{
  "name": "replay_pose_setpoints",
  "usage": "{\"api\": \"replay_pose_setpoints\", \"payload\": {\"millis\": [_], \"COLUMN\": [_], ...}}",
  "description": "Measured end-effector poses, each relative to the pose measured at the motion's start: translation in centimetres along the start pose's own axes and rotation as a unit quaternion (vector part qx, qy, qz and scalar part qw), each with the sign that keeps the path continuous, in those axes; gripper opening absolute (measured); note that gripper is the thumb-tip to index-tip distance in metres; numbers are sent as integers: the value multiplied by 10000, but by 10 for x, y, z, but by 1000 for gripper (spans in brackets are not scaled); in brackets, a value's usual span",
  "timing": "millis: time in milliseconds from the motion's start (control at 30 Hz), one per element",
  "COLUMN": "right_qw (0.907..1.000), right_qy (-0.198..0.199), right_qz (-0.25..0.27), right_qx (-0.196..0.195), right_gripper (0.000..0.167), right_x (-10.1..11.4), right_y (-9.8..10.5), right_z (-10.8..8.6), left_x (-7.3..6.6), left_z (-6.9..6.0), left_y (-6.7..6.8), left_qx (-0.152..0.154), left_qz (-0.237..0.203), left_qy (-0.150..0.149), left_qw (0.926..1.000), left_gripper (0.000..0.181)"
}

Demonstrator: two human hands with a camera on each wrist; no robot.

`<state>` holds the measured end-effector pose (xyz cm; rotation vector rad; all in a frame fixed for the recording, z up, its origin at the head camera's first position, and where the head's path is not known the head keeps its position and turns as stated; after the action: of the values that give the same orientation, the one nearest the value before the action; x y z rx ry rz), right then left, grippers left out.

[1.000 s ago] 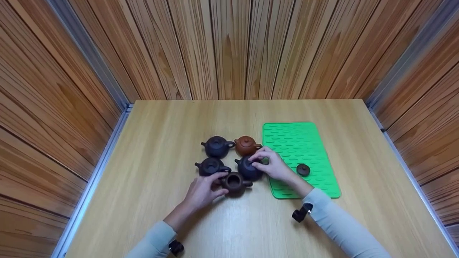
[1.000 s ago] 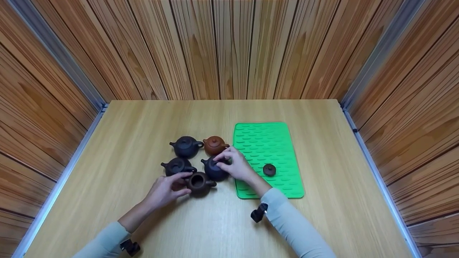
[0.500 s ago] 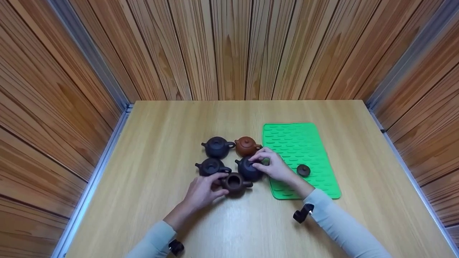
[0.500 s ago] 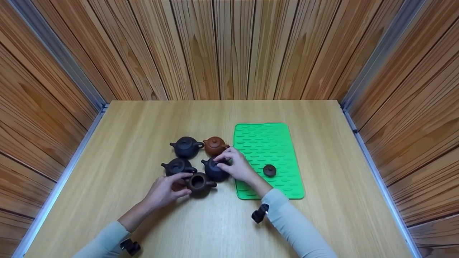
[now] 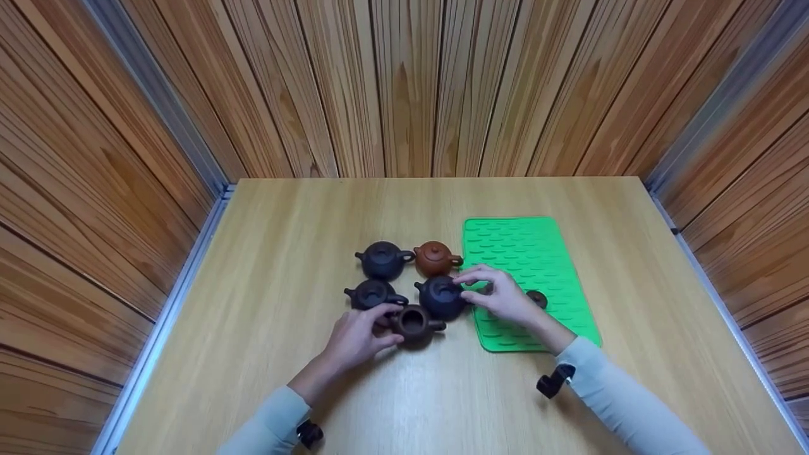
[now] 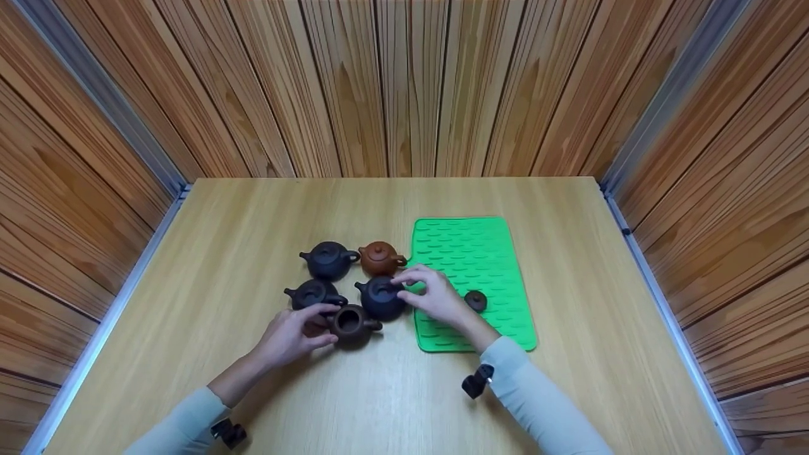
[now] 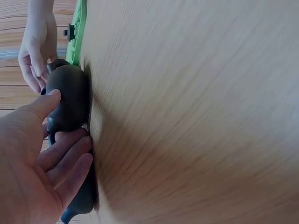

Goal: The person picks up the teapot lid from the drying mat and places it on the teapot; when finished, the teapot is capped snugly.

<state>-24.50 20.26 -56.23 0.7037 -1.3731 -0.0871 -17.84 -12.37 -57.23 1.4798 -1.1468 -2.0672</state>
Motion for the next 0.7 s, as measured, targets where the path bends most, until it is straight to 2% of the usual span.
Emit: {"api": "replay_pose_setpoints", "payload": {"millis": [200,533,700], "right_qw": [9996,9974,9953], "right_qy": [22,20,-134], "right_qz": [-286,-534,-742], "right_qx": [-70,-490,-611], "right_gripper": [26,24,24], "right_x": [-7,-22,-31], "right_y": [16,40,51], "right_z": [-10,-28,-39], "left_x": [-1,0,-1], "left_z": [2,3,3], "left_y": [1,1,3], "left_qx": [67,129,107], "left_qz": [-17,-9,5], "left_qy": [-2,62,1], "left_qw": [10000,9999,9999], "left_gripper": [53,52,52]}}
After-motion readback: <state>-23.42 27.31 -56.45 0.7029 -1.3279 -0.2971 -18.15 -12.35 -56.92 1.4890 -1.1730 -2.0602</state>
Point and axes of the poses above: each hand's wrist, its own z-axis towards the middle knuckle, its own y-axis out of the back of the hand, x = y × z, the point moved 2 cm from there along z, towards the middle knuckle, and after that the axes turned 4 degrees about -y, right-handed, at the moved point
